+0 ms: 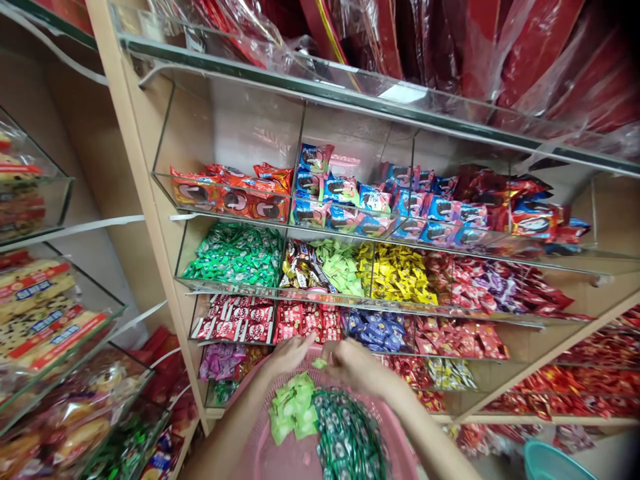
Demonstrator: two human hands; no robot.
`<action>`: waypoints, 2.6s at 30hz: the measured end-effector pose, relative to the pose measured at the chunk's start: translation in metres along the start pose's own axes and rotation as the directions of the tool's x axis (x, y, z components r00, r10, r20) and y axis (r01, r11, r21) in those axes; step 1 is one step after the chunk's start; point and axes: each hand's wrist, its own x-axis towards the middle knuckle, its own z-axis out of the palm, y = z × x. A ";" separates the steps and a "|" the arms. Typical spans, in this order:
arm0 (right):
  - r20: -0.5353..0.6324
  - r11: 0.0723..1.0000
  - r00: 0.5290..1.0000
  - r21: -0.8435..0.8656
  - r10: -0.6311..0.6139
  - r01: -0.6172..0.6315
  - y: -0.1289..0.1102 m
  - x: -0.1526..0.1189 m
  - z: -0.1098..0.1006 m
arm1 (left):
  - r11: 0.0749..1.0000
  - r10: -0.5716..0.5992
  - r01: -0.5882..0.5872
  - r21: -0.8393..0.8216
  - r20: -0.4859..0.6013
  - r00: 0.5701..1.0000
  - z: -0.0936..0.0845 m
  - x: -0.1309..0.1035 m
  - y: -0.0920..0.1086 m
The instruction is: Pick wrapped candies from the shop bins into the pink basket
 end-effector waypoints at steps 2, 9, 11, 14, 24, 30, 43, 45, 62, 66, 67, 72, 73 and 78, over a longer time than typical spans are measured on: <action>0.063 0.998 0.997 -0.046 0.048 -0.045 0.007 0.006 0.044 | 1.000 0.012 -0.012 -0.001 0.013 1.000 0.000 0.000 -0.001; 0.028 0.946 0.988 -0.294 0.154 -0.140 0.014 0.037 0.130 | 1.000 0.012 -0.012 -0.014 0.010 1.000 -0.001 -0.003 0.000; 0.027 0.931 0.986 -0.332 0.166 -0.148 0.013 0.041 0.135 | 1.000 0.007 -0.007 -0.019 0.014 1.000 -0.001 -0.003 0.000; 0.016 0.935 0.983 -0.314 0.181 -0.167 0.014 0.041 0.141 | 1.000 0.001 -0.001 -0.023 0.007 1.000 -0.001 -0.003 0.000; -0.204 0.946 0.934 0.198 0.295 -0.255 0.035 0.015 0.142 | 0.999 0.041 -0.041 0.014 -0.003 0.999 0.000 -0.002 -0.004; -0.264 0.918 0.912 0.329 0.315 -0.222 0.036 0.017 0.146 | 0.998 0.042 -0.042 0.038 -0.011 0.999 -0.003 -0.005 0.002; -0.386 0.918 0.896 0.391 0.220 -0.057 0.023 0.014 0.081 | 0.994 0.038 -0.034 0.107 -0.033 0.999 -0.002 -0.002 0.007; -0.413 0.934 0.895 0.357 0.169 -0.012 0.019 0.010 0.039 | 0.994 0.022 -0.018 0.103 -0.036 0.999 -0.002 -0.002 0.009; -0.212 0.811 0.836 -0.215 0.505 -0.544 0.036 0.074 -0.110 | 0.994 0.011 -0.003 0.105 -0.078 0.997 -0.002 -0.009 0.011; -0.171 0.838 0.855 -0.179 0.489 -0.515 0.043 0.075 -0.108 | 0.993 0.009 0.000 0.114 -0.081 0.997 0.000 -0.008 0.008; -0.160 0.845 0.860 -0.166 0.485 -0.508 0.045 0.075 -0.107 | 0.993 0.012 -0.003 0.115 -0.083 0.997 0.000 -0.007 0.007; -0.109 0.875 0.876 -0.074 0.469 -0.478 0.050 0.073 -0.107 | 0.994 0.018 -0.009 0.113 -0.084 0.996 0.002 -0.005 0.003; -0.101 0.880 0.878 -0.037 0.468 -0.474 0.050 0.073 -0.107 | 0.994 0.016 -0.006 0.112 -0.086 0.996 0.002 -0.004 0.003; -0.101 0.876 0.871 0.085 0.481 -0.474 0.051 0.070 -0.106 | 0.994 0.025 -0.015 0.111 -0.083 0.996 0.002 -0.004 0.002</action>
